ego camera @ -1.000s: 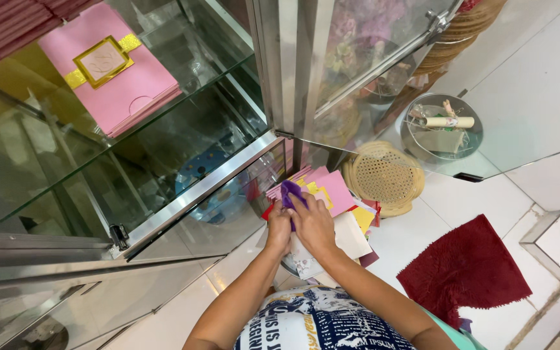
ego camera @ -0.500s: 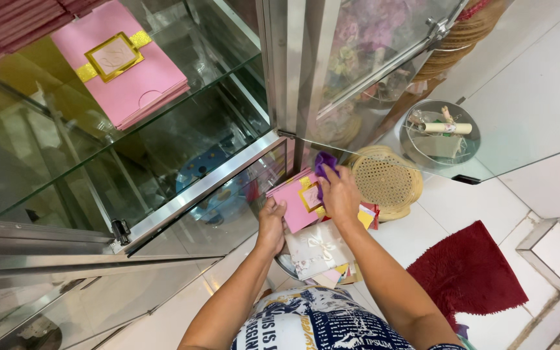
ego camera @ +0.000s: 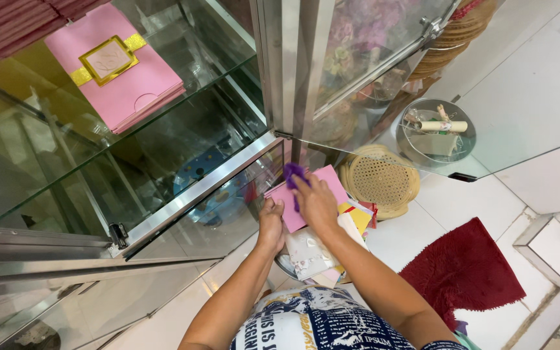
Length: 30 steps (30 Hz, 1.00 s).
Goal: The person wipes pink cards with a purple cloth and places them into a glass display cabinet. The person repeats this process for several cards, stacking them neatly on the shelf.
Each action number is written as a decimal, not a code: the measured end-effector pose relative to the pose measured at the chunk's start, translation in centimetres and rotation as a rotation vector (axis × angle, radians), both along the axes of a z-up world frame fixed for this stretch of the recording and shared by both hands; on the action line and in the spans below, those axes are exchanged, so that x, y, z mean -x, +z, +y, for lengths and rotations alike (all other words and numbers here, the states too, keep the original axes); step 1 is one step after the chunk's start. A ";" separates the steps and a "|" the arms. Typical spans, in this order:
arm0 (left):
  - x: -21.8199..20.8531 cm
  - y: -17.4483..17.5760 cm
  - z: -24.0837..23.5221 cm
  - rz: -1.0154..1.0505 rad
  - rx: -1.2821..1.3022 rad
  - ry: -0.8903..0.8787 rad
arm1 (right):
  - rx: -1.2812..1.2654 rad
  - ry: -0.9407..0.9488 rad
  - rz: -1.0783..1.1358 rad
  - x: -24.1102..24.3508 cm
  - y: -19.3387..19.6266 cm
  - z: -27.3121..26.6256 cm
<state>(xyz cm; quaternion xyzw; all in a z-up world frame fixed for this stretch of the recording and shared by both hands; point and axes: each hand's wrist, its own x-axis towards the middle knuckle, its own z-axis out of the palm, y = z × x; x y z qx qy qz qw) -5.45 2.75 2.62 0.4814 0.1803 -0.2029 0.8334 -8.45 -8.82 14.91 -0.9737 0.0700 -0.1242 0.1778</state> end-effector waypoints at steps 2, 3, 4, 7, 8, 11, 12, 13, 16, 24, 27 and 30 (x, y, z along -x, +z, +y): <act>1.0 4.7 0.6 0.009 -0.007 0.006 | 0.027 -0.053 0.003 -0.7 -2.2 -2.3; 1.3 7.1 0.8 0.012 -0.014 0.009 | 0.055 -0.109 0.001 -1.3 -3.2 -3.4; 1.2 7.1 1.0 0.010 -0.014 0.010 | 0.055 -0.108 -0.001 -1.5 -3.3 -4.2; 1.1 6.4 1.3 0.013 -0.028 0.013 | 0.061 -0.191 0.044 -1.6 -3.7 -5.7; 1.1 6.0 1.3 0.019 -0.033 0.011 | 0.063 -0.199 0.059 -1.4 -3.8 -5.6; 1.0 6.4 1.1 0.023 -0.038 -0.001 | 0.069 -0.186 0.075 -1.0 -3.8 -4.2; 1.0 6.9 1.0 0.024 -0.039 -0.007 | 0.074 -0.161 0.076 -0.7 -3.7 -3.5; 0.9 5.9 0.8 0.025 -0.040 -0.010 | 0.073 -0.164 0.077 -0.4 -3.2 -2.5; 0.3 4.3 0.2 0.018 -0.041 -0.010 | 0.040 -0.074 0.096 0.4 -1.7 0.2; -0.3 4.5 0.5 0.035 0.000 0.085 | 0.061 0.113 0.079 2.9 -0.4 3.1; -0.2 6.2 0.3 0.036 0.031 0.113 | 0.039 0.095 0.056 2.1 -1.2 2.0; 0.0 6.5 0.3 0.054 -0.021 0.085 | 0.006 0.032 0.071 1.5 0.9 0.7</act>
